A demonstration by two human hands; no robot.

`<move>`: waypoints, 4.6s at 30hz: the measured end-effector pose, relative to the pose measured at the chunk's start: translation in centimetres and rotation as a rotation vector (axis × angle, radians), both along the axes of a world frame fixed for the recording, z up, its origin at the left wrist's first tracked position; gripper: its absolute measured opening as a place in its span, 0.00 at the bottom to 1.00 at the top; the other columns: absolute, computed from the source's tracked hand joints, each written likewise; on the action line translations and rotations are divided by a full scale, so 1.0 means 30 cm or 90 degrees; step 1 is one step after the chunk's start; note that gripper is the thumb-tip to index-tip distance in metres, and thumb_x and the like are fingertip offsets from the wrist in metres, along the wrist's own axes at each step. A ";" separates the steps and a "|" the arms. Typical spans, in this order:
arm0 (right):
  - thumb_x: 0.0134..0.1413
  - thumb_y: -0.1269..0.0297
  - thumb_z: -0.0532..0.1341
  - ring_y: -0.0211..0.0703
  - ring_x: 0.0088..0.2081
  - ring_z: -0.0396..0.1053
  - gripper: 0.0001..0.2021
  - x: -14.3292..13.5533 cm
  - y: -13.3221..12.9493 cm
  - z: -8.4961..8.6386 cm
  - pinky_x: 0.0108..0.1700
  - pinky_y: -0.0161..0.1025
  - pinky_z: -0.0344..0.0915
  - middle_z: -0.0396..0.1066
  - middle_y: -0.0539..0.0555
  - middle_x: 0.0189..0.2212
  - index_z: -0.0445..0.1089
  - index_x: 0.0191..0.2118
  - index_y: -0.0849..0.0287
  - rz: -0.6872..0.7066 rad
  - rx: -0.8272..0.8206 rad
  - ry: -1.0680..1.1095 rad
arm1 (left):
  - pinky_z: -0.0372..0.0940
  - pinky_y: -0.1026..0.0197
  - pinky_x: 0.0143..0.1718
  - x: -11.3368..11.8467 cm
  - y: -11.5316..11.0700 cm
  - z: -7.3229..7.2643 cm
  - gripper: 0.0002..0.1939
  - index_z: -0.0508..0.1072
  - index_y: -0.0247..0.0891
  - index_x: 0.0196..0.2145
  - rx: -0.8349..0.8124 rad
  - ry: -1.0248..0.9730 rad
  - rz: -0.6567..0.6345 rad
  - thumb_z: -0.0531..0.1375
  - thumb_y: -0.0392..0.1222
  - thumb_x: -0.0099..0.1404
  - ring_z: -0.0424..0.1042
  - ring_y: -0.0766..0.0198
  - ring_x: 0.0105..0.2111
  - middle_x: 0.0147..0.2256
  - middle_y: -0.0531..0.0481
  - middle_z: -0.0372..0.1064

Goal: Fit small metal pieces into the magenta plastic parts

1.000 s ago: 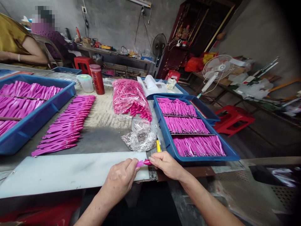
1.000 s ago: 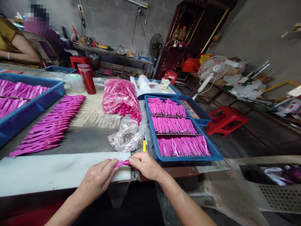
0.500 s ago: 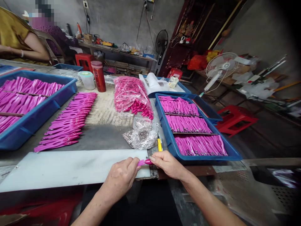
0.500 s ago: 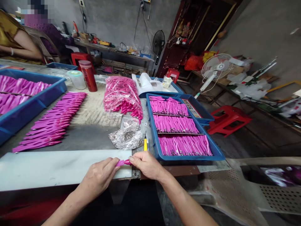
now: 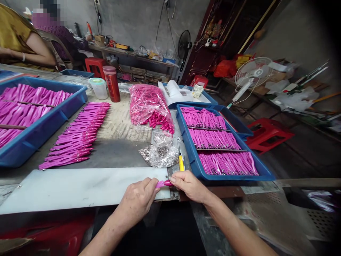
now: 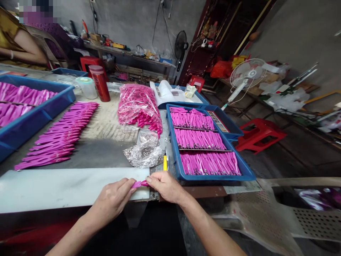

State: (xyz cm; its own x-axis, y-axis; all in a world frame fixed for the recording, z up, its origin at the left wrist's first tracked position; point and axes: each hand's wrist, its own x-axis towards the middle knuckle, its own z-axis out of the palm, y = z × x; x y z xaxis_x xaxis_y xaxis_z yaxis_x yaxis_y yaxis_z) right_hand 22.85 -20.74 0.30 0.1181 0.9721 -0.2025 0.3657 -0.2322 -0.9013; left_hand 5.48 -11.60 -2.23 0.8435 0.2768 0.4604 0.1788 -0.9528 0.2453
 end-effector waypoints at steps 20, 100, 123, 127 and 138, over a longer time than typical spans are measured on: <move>0.49 0.64 0.58 0.36 0.28 0.62 0.08 -0.039 -0.015 0.028 0.30 0.32 0.58 0.67 0.50 0.26 0.69 0.35 0.61 0.047 0.110 -0.198 | 0.56 0.66 0.20 -0.003 -0.011 0.017 0.09 0.64 0.36 0.33 -0.043 0.038 -0.017 0.44 0.36 0.65 0.60 0.68 0.20 0.22 0.53 0.59; 0.55 0.69 0.50 0.40 0.36 0.68 0.12 0.032 0.249 0.029 0.38 0.33 0.60 0.71 0.53 0.32 0.70 0.34 0.58 -0.015 -0.019 -0.706 | 0.55 0.65 0.19 0.005 0.056 -0.032 0.09 0.64 0.38 0.31 0.055 0.025 0.084 0.45 0.38 0.65 0.63 0.67 0.19 0.22 0.54 0.61; 0.49 0.72 0.49 0.46 0.35 0.70 0.12 0.020 0.309 0.020 0.34 0.36 0.60 0.72 0.61 0.32 0.71 0.33 0.64 0.043 -0.095 -0.761 | 0.56 0.66 0.21 0.011 0.056 -0.024 0.09 0.63 0.37 0.29 0.024 0.012 0.077 0.46 0.36 0.64 0.64 0.67 0.20 0.22 0.54 0.61; 0.50 0.72 0.50 0.44 0.34 0.69 0.11 0.031 0.294 0.028 0.34 0.35 0.59 0.72 0.57 0.30 0.70 0.30 0.62 0.007 -0.051 -0.717 | 0.56 0.66 0.21 0.011 0.055 -0.020 0.09 0.63 0.37 0.29 0.012 0.007 0.079 0.45 0.36 0.64 0.64 0.68 0.20 0.22 0.54 0.62; 0.49 0.69 0.55 0.35 0.26 0.62 0.07 -0.021 0.145 0.049 0.30 0.31 0.59 0.63 0.48 0.21 0.66 0.24 0.61 -0.050 0.186 -0.172 | 0.55 0.66 0.20 0.012 0.052 -0.014 0.09 0.63 0.37 0.29 0.020 0.029 0.083 0.46 0.37 0.64 0.63 0.68 0.20 0.22 0.54 0.61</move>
State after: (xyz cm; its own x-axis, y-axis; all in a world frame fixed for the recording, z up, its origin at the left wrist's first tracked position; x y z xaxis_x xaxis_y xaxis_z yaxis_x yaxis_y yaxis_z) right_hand 22.22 -16.39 1.76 0.2052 0.9700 0.1301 0.5900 -0.0166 -0.8073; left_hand 5.85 -10.03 -2.65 0.8211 0.3723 0.4326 0.3125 -0.9275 0.2051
